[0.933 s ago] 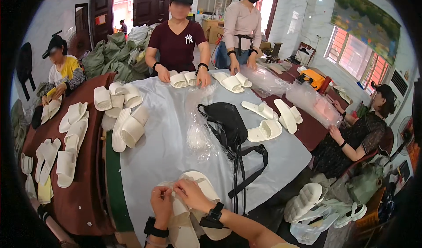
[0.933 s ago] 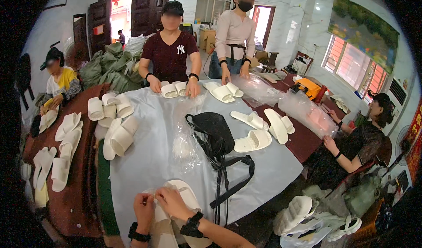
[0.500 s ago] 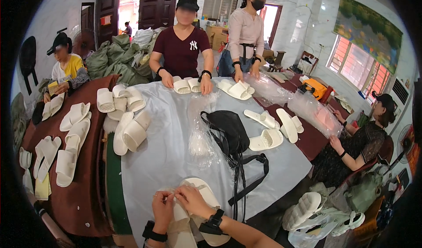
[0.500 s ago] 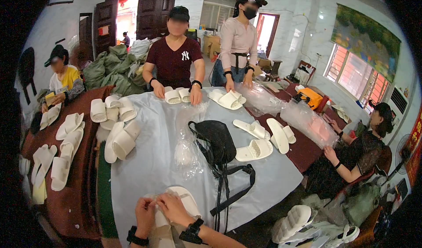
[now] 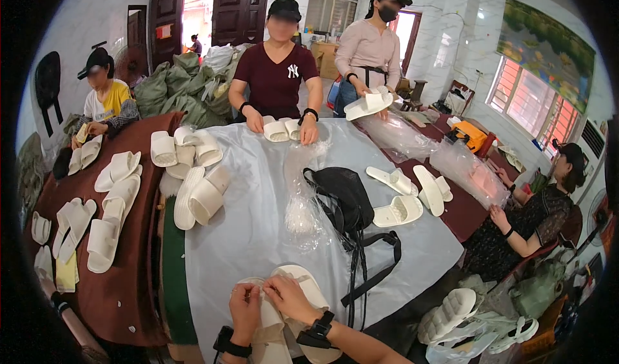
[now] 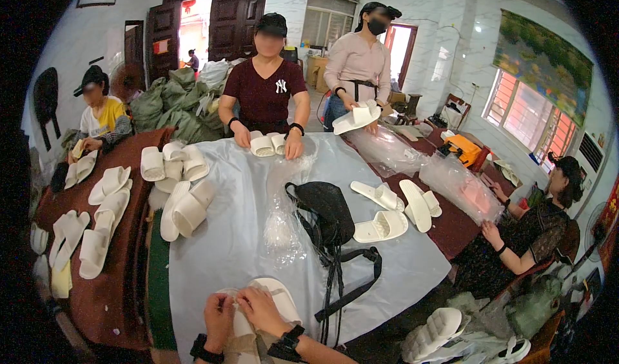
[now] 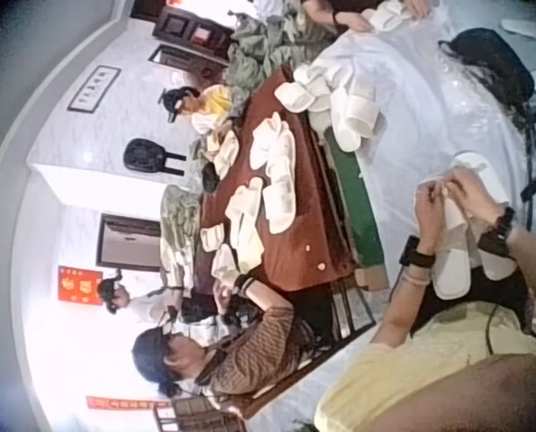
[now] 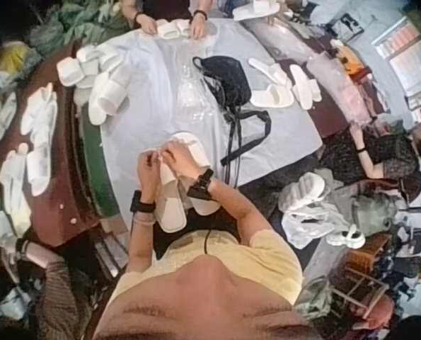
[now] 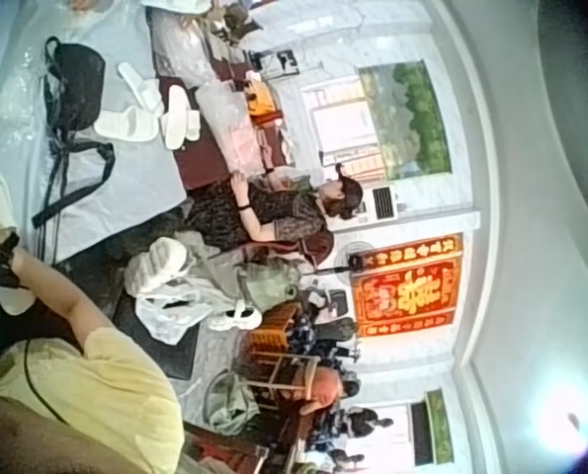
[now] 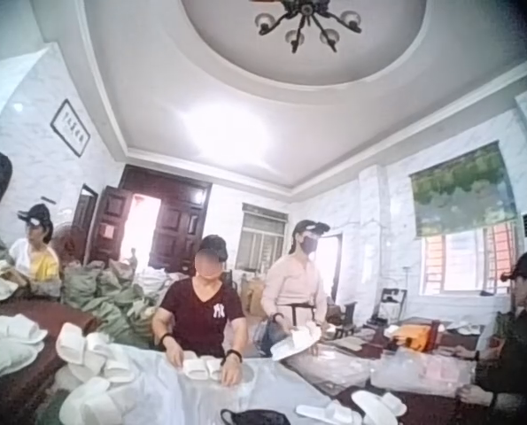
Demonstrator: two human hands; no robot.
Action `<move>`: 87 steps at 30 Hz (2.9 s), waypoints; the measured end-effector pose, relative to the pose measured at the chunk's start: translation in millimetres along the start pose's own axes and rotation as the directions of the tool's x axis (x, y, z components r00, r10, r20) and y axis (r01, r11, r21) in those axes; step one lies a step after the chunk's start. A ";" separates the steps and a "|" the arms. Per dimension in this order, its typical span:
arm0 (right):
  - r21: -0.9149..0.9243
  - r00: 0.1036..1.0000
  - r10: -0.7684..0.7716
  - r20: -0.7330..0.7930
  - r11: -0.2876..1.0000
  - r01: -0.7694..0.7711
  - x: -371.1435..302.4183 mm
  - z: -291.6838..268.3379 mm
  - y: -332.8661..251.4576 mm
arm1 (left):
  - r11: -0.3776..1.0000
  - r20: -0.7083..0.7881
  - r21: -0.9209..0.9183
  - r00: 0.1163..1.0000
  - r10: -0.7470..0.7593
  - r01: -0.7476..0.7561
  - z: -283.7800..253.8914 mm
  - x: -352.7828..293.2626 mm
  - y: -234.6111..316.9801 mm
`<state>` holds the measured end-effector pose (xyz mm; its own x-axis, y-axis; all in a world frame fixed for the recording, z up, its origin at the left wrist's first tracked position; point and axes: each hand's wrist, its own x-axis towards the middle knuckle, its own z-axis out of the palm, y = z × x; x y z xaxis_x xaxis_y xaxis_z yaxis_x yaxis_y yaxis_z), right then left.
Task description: Checking and assembling straps on white slippers at a manufacturing table.
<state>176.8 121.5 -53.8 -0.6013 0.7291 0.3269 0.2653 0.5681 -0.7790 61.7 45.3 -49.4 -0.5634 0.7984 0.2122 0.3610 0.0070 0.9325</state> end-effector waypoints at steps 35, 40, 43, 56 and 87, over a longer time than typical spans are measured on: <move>0.019 0.994 0.058 0.090 0.998 -0.060 2.9 -7.5 -7.6 | 0.999 0.025 -0.005 0.999 -0.036 0.036 -1.4 1.0 -0.9; 0.045 1.000 -0.008 0.004 0.999 0.008 4.6 -6.1 -10.6 | 0.998 0.053 0.056 0.998 -0.042 0.039 -6.2 0.9 3.8; 0.013 1.000 -0.030 -0.008 0.999 0.030 2.1 -1.8 -8.4 | 0.997 0.053 0.077 0.999 0.005 -0.009 -6.5 -0.8 -4.3; 0.017 0.997 -0.009 0.076 1.000 0.008 3.5 -5.4 -5.4 | 0.999 0.019 0.039 1.000 0.011 -0.012 -4.0 -2.8 -10.3; -0.042 1.000 0.010 0.004 0.999 -0.010 -2.7 -0.6 0.4 | 0.989 0.061 0.118 0.995 0.083 -0.089 -3.2 0.0 -8.5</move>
<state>179.0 120.0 -54.7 -0.6020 0.7330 0.3169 0.3023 0.5765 -0.7591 56.3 43.3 -56.4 -0.4857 0.8313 0.2703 0.4949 0.0066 0.8690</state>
